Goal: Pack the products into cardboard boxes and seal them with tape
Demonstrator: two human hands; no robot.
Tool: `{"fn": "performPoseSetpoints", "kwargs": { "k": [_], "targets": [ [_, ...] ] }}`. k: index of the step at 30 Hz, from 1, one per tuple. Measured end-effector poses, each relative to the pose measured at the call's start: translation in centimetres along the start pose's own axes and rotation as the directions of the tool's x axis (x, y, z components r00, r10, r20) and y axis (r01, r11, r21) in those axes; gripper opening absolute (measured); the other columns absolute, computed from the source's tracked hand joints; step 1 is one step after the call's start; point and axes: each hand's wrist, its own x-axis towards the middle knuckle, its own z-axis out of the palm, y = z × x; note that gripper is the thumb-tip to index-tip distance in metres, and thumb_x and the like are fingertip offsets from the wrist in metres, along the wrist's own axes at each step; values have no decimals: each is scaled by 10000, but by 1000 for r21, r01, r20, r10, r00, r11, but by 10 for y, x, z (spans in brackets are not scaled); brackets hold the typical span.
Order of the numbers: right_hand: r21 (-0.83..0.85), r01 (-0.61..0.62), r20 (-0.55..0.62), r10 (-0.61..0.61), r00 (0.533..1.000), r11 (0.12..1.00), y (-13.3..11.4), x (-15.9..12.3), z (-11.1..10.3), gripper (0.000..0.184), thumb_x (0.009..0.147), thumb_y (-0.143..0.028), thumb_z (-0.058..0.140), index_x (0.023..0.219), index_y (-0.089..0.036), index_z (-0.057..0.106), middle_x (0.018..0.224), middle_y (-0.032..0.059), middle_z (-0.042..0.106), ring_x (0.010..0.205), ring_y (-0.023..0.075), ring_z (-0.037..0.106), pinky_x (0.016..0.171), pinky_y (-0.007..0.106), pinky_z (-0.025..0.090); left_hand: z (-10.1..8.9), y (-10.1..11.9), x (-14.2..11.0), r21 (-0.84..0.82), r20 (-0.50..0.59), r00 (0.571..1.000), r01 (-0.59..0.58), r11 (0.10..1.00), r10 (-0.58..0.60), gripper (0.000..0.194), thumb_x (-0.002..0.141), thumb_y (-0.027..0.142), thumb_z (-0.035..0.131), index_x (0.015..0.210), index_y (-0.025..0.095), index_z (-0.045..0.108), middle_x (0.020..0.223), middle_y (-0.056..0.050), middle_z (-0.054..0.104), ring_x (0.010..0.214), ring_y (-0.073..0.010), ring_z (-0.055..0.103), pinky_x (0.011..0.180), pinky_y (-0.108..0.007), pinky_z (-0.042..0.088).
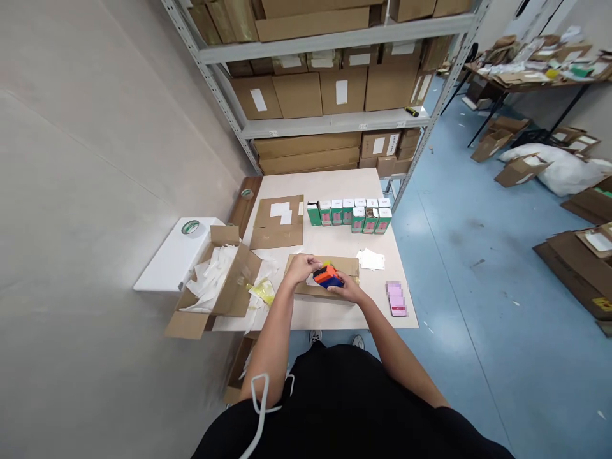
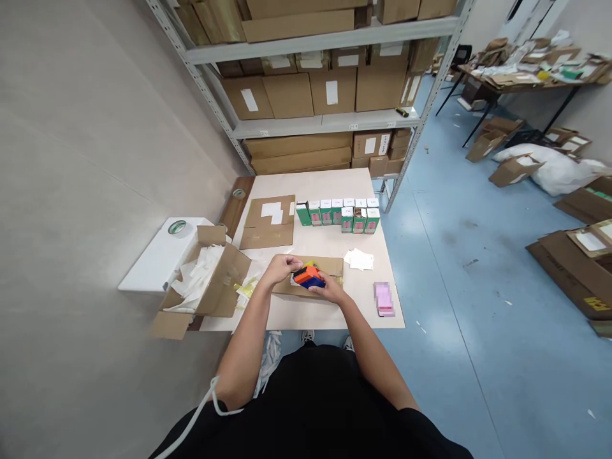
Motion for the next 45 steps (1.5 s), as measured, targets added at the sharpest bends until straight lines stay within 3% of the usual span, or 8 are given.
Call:
{"fn": "performPoseSetpoints", "kwargs": {
  "k": [7, 13, 21, 27, 33, 37, 41, 45],
  "targets": [
    [-158, -65, -159, 39, 987, 985, -17, 9, 7, 411, 869, -615, 667, 916, -207, 697, 829, 25, 681, 789, 216, 610, 740, 326, 482, -4, -20, 5, -116, -97, 994, -57, 992, 45, 217, 733, 391, 741, 758, 176, 734, 733, -43, 740, 701, -184, 673, 682, -293, 532],
    [-189, -111, -210, 71, 975, 976, -27, 11, 6, 420, 845, -624, 698, 856, -204, 684, 793, 12, 661, 766, 211, 597, 728, 323, 468, -22, -36, 14, -103, -210, 973, -119, 987, 95, 162, 769, 349, 666, 756, 198, 722, 787, -40, 760, 781, -192, 692, 772, -302, 533],
    [-290, -175, -223, 111, 969, 941, -44, 17, 5, 473, 827, -666, 712, 881, -196, 707, 779, 15, 662, 741, 207, 588, 664, 298, 432, -39, -52, 20, -277, -208, 976, -118, 953, 61, 169, 780, 352, 693, 834, 193, 701, 799, -46, 761, 797, -194, 713, 831, -325, 548],
    [-429, -248, -242, 154, 958, 869, -53, 31, 16, 480, 817, -674, 719, 812, -194, 702, 717, 6, 646, 718, 200, 599, 638, 277, 418, -58, -62, 7, -308, -152, 982, -152, 939, 109, 453, 720, 323, 779, 1125, 229, 600, 710, 37, 720, 754, -176, 704, 815, -292, 529],
    [-427, -267, -258, 167, 952, 864, -56, 37, 23, 471, 788, -665, 742, 879, -203, 745, 753, 18, 683, 743, 215, 617, 629, 281, 449, -60, -76, 4, -234, -299, 954, -80, 969, 7, 181, 800, 309, 699, 917, 255, 572, 776, 24, 747, 782, -178, 717, 807, -283, 522],
    [-480, -283, -262, 172, 950, 830, -68, 34, 14, 462, 793, -660, 735, 801, -198, 739, 708, 12, 657, 688, 194, 579, 593, 276, 416, -72, -92, 8, -189, -394, 918, -28, 982, -50, 225, 792, 360, 721, 812, 257, 522, 781, 16, 734, 784, -187, 715, 783, -278, 509],
    [-521, -303, -247, 198, 948, 798, -79, 34, 7, 469, 783, -663, 740, 738, -196, 725, 662, 4, 626, 638, 176, 545, 569, 274, 389, -92, -108, 8, -206, -383, 920, -1, 979, -80, 257, 788, 373, 730, 850, 262, 506, 811, 16, 755, 833, -196, 729, 826, -287, 513],
    [-549, -295, -201, 220, 955, 782, -82, 47, 13, 490, 774, -690, 733, 758, -200, 735, 670, 7, 645, 656, 181, 568, 574, 263, 386, -95, -128, 6, -290, -423, 893, 30, 957, -156, 288, 768, 377, 727, 855, 268, 476, 755, 40, 726, 804, -195, 739, 808, -291, 520]
  ]
}}
